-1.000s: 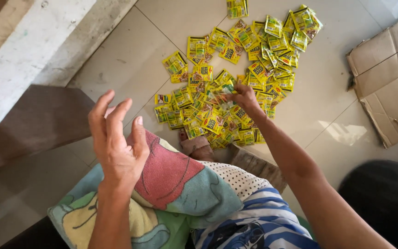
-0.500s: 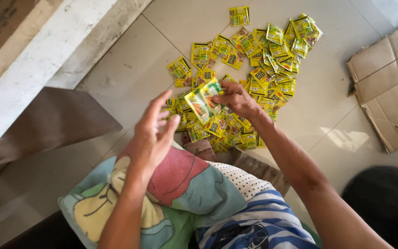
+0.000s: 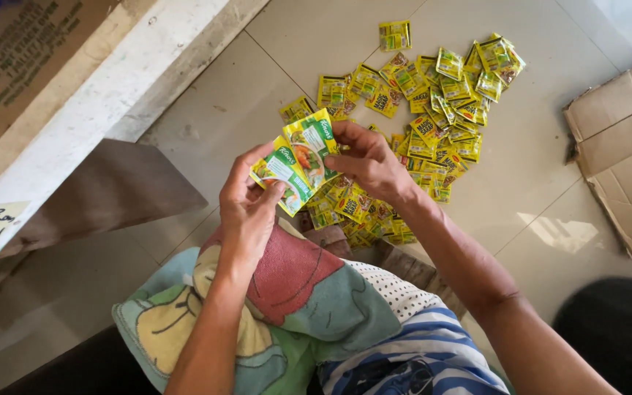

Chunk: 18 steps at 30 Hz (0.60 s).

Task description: Picking up seasoning packets from the floor and organizing them onto shelves in a grocery store.

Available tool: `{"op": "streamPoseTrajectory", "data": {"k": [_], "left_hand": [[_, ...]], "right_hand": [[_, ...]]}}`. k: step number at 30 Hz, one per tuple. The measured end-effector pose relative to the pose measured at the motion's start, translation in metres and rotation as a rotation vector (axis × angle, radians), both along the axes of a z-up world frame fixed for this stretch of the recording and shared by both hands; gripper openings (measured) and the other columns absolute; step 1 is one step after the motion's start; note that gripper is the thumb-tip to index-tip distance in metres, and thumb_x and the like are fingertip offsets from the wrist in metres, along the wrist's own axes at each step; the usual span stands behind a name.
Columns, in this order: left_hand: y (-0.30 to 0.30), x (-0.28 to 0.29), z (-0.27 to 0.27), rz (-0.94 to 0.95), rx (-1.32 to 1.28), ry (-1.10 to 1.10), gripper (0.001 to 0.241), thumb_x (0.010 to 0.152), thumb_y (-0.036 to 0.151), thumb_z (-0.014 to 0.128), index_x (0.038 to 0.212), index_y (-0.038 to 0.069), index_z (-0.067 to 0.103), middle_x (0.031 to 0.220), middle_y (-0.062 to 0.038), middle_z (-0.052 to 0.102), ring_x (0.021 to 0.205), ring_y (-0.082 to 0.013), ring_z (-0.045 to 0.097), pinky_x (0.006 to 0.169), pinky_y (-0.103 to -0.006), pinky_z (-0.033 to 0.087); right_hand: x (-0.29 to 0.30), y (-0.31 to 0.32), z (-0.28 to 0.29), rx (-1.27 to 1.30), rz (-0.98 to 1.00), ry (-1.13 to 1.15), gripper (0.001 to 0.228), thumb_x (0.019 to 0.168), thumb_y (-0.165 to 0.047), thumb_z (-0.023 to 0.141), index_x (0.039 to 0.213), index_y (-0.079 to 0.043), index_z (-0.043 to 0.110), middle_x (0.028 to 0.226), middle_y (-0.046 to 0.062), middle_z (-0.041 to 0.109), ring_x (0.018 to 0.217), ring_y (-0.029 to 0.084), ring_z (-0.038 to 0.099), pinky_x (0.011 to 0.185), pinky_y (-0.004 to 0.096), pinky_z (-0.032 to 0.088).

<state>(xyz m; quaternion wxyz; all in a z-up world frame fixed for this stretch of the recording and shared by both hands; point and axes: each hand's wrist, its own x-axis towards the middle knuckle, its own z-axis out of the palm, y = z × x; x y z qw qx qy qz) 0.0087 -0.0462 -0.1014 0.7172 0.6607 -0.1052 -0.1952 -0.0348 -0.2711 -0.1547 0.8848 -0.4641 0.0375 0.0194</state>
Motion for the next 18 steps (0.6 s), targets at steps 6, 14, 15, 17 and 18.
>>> {"op": "streamPoseTrajectory", "data": {"k": [6, 14, 15, 17, 18], "left_hand": [[0.000, 0.002, 0.005, 0.046, -0.039, 0.032, 0.072, 0.092, -0.014, 0.061, 0.156, 0.008, 0.037, 0.107, -0.008, 0.070, 0.093, -0.0101, 0.065, 0.084, -0.0253, 0.056], [0.003, 0.007, -0.006, 0.088, -0.077, 0.126, 0.055, 0.094, -0.012, 0.062, 0.146, 0.000, 0.047, 0.114, -0.010, 0.071, 0.102, -0.0133, 0.069, 0.089, -0.0287, 0.059], [0.003, 0.007, -0.004, 0.094, -0.075, 0.138, 0.051, 0.094, -0.011, 0.062, 0.143, 0.000, 0.050, 0.114, -0.010, 0.071, 0.101, -0.0133, 0.068, 0.089, -0.0286, 0.059], [0.004, 0.007, -0.002, 0.103, -0.069, 0.150, 0.048, 0.095, -0.011, 0.062, 0.141, -0.001, 0.053, 0.113, -0.011, 0.072, 0.100, -0.0132, 0.068, 0.088, -0.0285, 0.058], [0.005, 0.006, -0.002, 0.095, -0.096, 0.155, 0.047, 0.095, -0.012, 0.062, 0.140, -0.002, 0.054, 0.112, -0.011, 0.071, 0.099, -0.0133, 0.068, 0.087, -0.0285, 0.058]], "right_hand": [[-0.004, -0.004, 0.002, -0.107, -0.063, 0.062, 0.043, 0.088, 0.004, 0.076, 0.128, 0.002, 0.063, 0.114, 0.009, 0.073, 0.097, 0.015, 0.071, 0.083, 0.032, 0.059], [-0.011, -0.011, 0.003, -0.183, -0.087, 0.008, 0.030, 0.088, 0.009, 0.080, 0.114, 0.002, 0.067, 0.101, 0.015, 0.075, 0.087, 0.023, 0.071, 0.074, 0.036, 0.061], [-0.012, -0.011, 0.008, -0.182, -0.114, -0.143, 0.026, 0.088, 0.009, 0.078, 0.109, 0.000, 0.066, 0.112, 0.016, 0.074, 0.109, 0.027, 0.069, 0.092, 0.040, 0.059], [-0.012, -0.009, 0.016, -0.176, -0.136, -0.294, 0.023, 0.088, 0.009, 0.076, 0.105, -0.003, 0.065, 0.124, 0.016, 0.074, 0.131, 0.030, 0.067, 0.110, 0.044, 0.058], [-0.011, -0.008, 0.020, -0.189, -0.158, -0.379, 0.027, 0.085, 0.011, 0.075, 0.105, -0.004, 0.064, 0.131, 0.016, 0.070, 0.140, 0.031, 0.059, 0.120, 0.046, 0.048]]}}
